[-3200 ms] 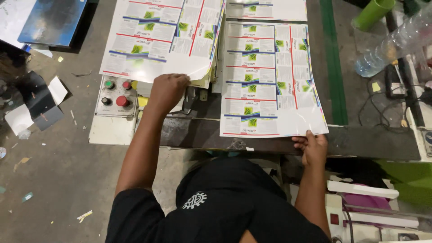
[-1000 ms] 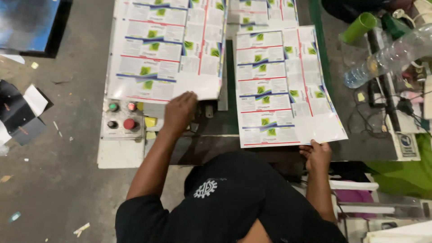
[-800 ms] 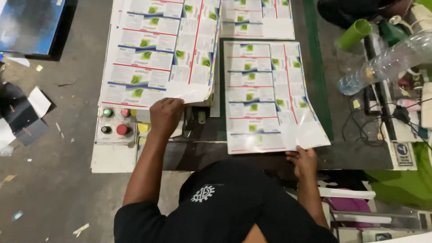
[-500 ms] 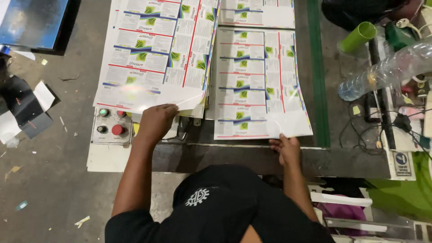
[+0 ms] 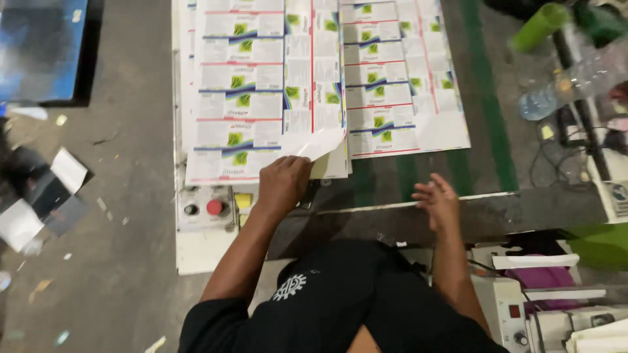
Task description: Sorting and inspecting printed paper sheets on a workbench in a print shop.
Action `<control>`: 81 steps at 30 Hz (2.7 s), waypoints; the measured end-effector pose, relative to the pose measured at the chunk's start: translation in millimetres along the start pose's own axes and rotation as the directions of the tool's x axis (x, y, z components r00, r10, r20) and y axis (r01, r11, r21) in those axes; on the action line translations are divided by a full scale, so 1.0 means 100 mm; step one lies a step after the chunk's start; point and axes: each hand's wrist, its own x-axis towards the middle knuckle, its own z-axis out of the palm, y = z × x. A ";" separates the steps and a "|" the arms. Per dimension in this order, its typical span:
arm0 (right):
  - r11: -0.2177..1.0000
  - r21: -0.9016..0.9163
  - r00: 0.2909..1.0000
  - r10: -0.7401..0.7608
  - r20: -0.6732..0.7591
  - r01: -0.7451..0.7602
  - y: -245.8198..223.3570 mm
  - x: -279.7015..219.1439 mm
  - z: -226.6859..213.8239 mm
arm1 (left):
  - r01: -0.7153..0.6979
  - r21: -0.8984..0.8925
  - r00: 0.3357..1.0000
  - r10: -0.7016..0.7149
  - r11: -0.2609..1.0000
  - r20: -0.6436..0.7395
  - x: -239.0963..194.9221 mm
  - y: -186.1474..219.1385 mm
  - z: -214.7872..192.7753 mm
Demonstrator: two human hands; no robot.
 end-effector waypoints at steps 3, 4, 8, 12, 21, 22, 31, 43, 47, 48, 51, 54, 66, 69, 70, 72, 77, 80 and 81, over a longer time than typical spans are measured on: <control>0.995 -0.085 0.995 0.062 0.083 -0.055 0.01 -0.14 0.30 | 0.017 -0.037 1.000 -0.018 0.999 -0.026 0.08 -0.06 0.13; 0.995 -0.084 0.995 0.061 0.075 -0.055 0.03 -0.20 0.34 | 0.013 -0.043 1.000 -0.014 0.999 -0.022 0.10 -0.04 0.12; 0.992 -0.119 0.988 0.053 0.143 -0.036 -0.02 -0.29 0.51 | 0.040 -0.123 0.999 -0.039 0.992 0.008 0.26 0.03 0.19; 0.965 -0.259 0.975 0.099 0.198 -0.045 -0.07 -0.26 0.64 | 0.020 -0.200 1.000 -0.019 0.980 0.004 0.32 0.05 0.30; 0.979 -0.146 0.727 -0.005 0.687 0.144 -0.70 -0.50 1.30 | -0.056 -0.167 0.991 0.074 0.984 0.108 0.31 0.55 0.69; 0.979 -0.144 0.716 -0.003 0.699 0.145 -0.55 -0.42 1.23 | -0.049 -0.154 0.993 0.065 0.987 0.103 0.26 0.59 0.82; 0.972 0.177 0.914 0.074 0.399 -0.156 -0.10 0.19 0.33 | -0.151 -0.044 0.960 0.157 0.988 0.232 0.13 1.01 1.21; 0.980 0.180 0.995 -0.096 0.037 0.088 -0.01 0.37 -1.28 | 0.144 0.378 0.927 -0.259 0.915 0.273 -0.04 0.42 0.84; 0.980 0.149 0.991 -0.130 -0.036 0.134 -0.02 0.37 -1.43 | 0.055 0.429 0.975 -0.142 0.901 0.172 -0.09 0.34 0.90; 0.980 0.135 0.989 -0.136 -0.062 0.144 0.01 0.37 -1.47 | 0.025 0.403 0.989 -0.082 0.915 0.124 -0.14 0.34 0.91; 0.983 0.099 0.986 -0.145 -0.078 0.153 0.05 0.44 -1.48 | 0.148 0.315 0.989 -0.138 0.937 -0.056 -0.04 0.45 0.77; 0.980 0.105 0.986 -0.167 -0.024 0.168 -0.04 0.47 -1.31 | 0.158 0.293 0.983 -0.124 0.943 -0.133 0.00 0.52 0.64; 0.986 0.119 0.986 -0.130 0.107 0.117 -0.28 1.38 -0.38 | 0.223 0.308 0.973 -0.232 0.925 -0.007 -0.05 0.71 0.34; 0.985 0.154 0.983 -0.101 0.151 0.078 -0.35 1.63 -0.29 | 0.230 0.320 0.960 -0.160 0.919 -0.232 -0.03 0.76 0.31; 0.985 0.154 0.983 -0.098 0.154 0.074 -0.36 1.60 -0.28 | 0.234 0.323 0.959 -0.163 0.917 -0.231 -0.01 0.83 0.27; 0.986 0.141 0.977 -0.110 0.183 0.085 -0.44 1.58 -0.24 | 0.338 0.250 0.884 -0.215 0.907 -0.416 0.09 0.92 0.21; 0.995 0.095 0.962 0.008 0.272 -0.035 -0.19 1.20 -0.22 | 0.091 0.149 0.935 -0.033 0.985 -0.354 0.05 0.97 0.65; 0.995 -0.035 0.879 0.095 0.467 -0.089 -0.19 0.75 0.00 | -0.008 0.023 0.973 0.013 1.000 -0.230 0.09 1.22 1.06; 0.991 -0.111 0.805 0.130 0.579 -0.080 -0.22 0.56 0.10 | -0.013 -0.041 0.987 0.006 0.999 -0.158 0.10 1.31 1.21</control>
